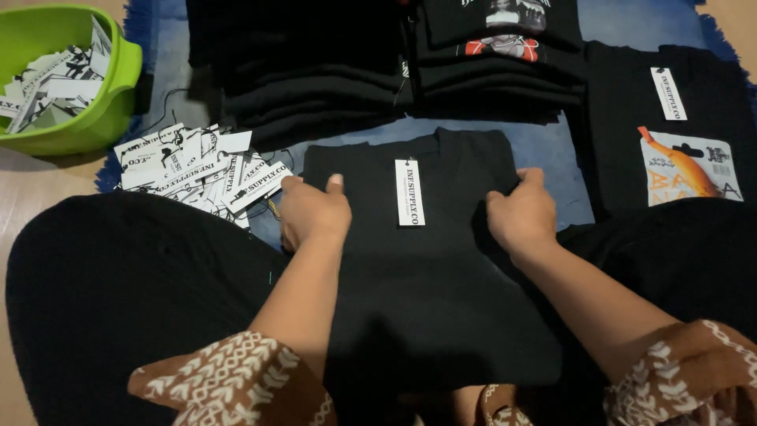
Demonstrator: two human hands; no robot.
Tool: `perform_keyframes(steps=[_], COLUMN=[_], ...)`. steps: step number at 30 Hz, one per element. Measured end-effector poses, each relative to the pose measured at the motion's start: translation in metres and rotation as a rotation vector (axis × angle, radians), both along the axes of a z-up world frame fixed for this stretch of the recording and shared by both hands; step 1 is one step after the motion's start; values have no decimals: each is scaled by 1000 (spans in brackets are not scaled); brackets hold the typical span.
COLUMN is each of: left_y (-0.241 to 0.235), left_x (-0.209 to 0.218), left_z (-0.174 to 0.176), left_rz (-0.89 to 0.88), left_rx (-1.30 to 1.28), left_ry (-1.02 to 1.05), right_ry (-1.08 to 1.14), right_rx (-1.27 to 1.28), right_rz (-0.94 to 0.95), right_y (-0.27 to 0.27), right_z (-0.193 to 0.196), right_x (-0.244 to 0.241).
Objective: The person sits on the floor and attaches white tags to a stack of black t-shirts. They pick up a tag, thread it through a hole in the shirt's collar, and smooth it down before moving to the next shirt.
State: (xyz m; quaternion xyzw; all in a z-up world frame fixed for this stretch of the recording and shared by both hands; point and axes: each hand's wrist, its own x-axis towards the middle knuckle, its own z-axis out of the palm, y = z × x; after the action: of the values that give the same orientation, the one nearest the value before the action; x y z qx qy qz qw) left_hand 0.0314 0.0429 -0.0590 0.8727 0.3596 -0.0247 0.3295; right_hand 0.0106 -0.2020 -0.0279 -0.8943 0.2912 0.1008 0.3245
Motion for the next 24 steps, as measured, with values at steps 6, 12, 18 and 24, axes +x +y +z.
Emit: perform_keyframes(steps=[6,12,18,24], left_y=[-20,-18,22,25], left_x=[-13,-22,-11,-10], left_z=[47,76,28,34], left_rz=[-62,-193,-381,-498], left_rx=[102,114,106,87], left_ry=[-56,115,349,216], right_ry=[-104,44,331,192], right_rx=[47,-33,-199,-203], right_rz=[82,188,248,209], right_y=[25,8,-23,-23], right_z=[41,34,18,38], right_x=[-12,-8,-7,-8])
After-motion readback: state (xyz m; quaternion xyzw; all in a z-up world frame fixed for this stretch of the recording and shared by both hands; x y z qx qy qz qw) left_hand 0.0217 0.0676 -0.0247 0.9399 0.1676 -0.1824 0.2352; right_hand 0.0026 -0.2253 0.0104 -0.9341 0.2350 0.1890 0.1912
